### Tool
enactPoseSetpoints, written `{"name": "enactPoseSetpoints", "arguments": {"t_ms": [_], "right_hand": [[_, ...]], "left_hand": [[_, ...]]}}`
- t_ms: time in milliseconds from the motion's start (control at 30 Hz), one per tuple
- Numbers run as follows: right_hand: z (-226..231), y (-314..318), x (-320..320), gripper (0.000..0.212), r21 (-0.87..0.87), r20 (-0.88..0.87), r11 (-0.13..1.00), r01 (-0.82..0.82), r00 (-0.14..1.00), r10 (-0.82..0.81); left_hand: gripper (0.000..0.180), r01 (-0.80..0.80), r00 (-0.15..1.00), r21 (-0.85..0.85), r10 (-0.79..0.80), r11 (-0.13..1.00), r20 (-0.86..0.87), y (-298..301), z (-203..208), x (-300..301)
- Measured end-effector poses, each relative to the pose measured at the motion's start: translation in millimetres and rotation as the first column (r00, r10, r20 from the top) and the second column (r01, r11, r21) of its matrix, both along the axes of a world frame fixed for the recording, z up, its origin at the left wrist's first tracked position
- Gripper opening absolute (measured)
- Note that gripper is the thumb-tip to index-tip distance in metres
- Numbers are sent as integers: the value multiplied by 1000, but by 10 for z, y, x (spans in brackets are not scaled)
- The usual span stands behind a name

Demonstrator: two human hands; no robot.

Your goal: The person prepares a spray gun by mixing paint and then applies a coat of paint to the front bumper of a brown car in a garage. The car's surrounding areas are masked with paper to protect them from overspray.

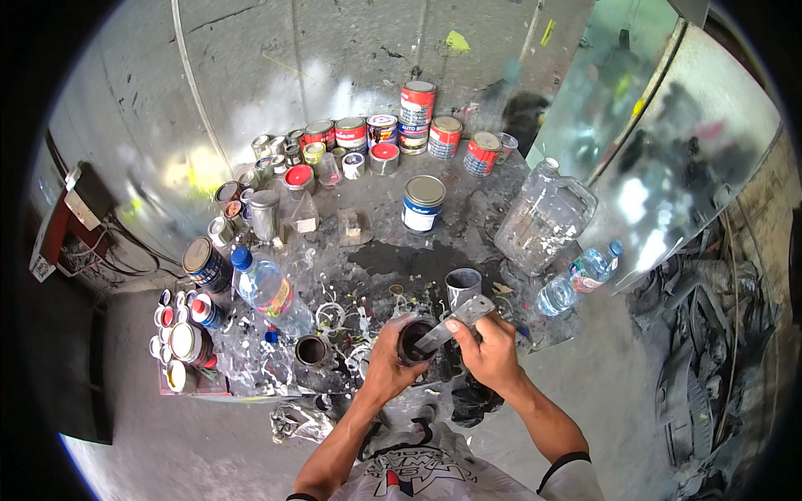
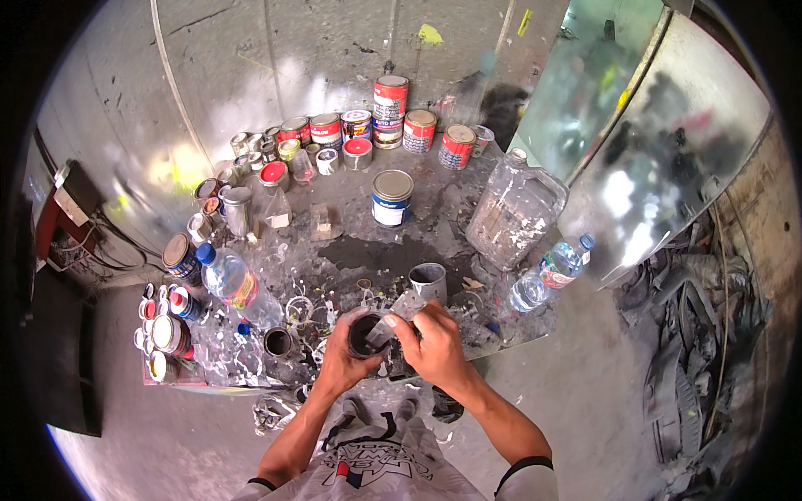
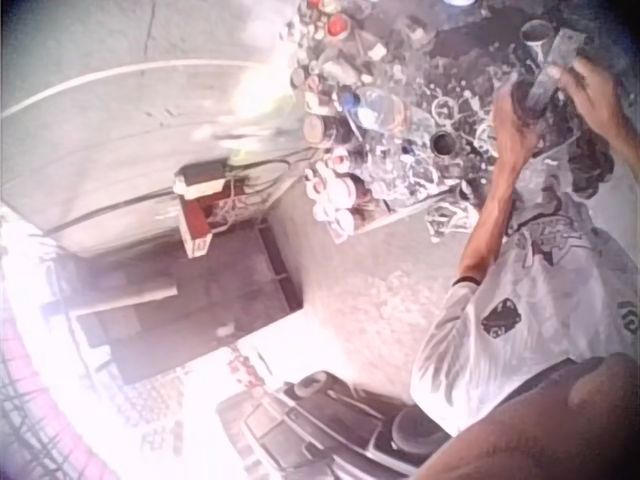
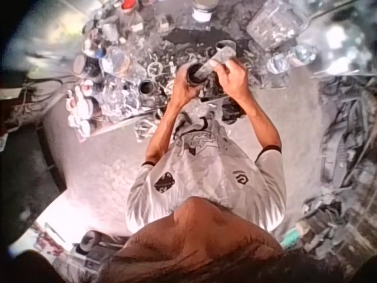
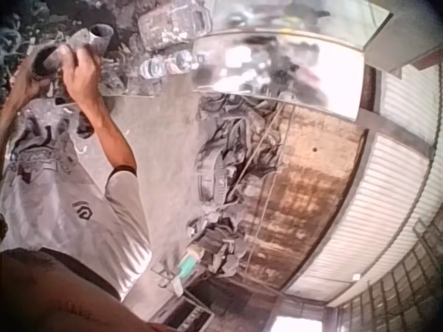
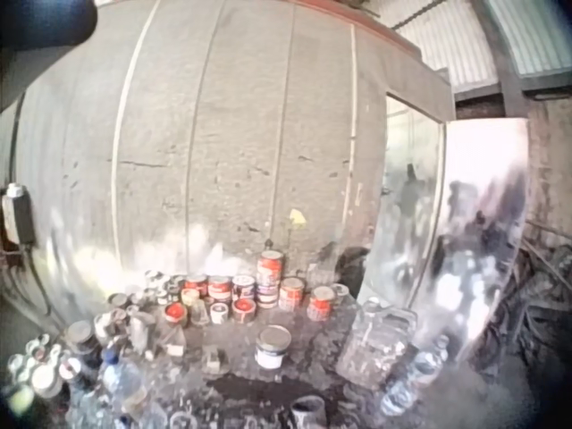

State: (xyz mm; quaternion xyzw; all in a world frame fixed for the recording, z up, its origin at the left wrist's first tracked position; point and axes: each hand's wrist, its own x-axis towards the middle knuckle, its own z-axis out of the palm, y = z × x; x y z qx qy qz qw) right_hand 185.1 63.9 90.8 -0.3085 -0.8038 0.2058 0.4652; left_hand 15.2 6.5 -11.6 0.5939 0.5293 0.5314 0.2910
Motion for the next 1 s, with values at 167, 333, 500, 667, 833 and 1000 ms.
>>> {"name": "enactPoseSetpoints", "arguments": {"t_ms": [167, 333, 500, 667, 833, 1000], "right_hand": [[18, 86, -62, 13, 171, 28, 985, -34, 999, 30], [-26, 21, -62, 13, -1, 64, 1000, -26, 998, 26], [78, 35, -161, 10, 48, 2, 998, -50, 999, 50], [20, 20, -210, 12, 32, 72, 996, -85, 994, 83], [-17, 76, -193, 11, -66, -30, 995, -78, 997, 76], [-9, 52, -220, 11, 178, 140, 982, -62, 989, 37]], "left_hand": [[79, -20, 1000, -28, 21, 999, 22, -40, 58, -46], [80, -27, 999, -17, 27, 1000, 18, -43, 27, -44], [81, -48, 999, -12, 48, 999, 1, -96, 37, -115], [78, -76, 997, -8, 76, 997, -26, -99, -14, -145], [79, -115, 992, 7, 115, 993, -47, -115, 37, -137], [80, -83, 996, -37, 82, 996, -21, -138, 18, -163]]}}
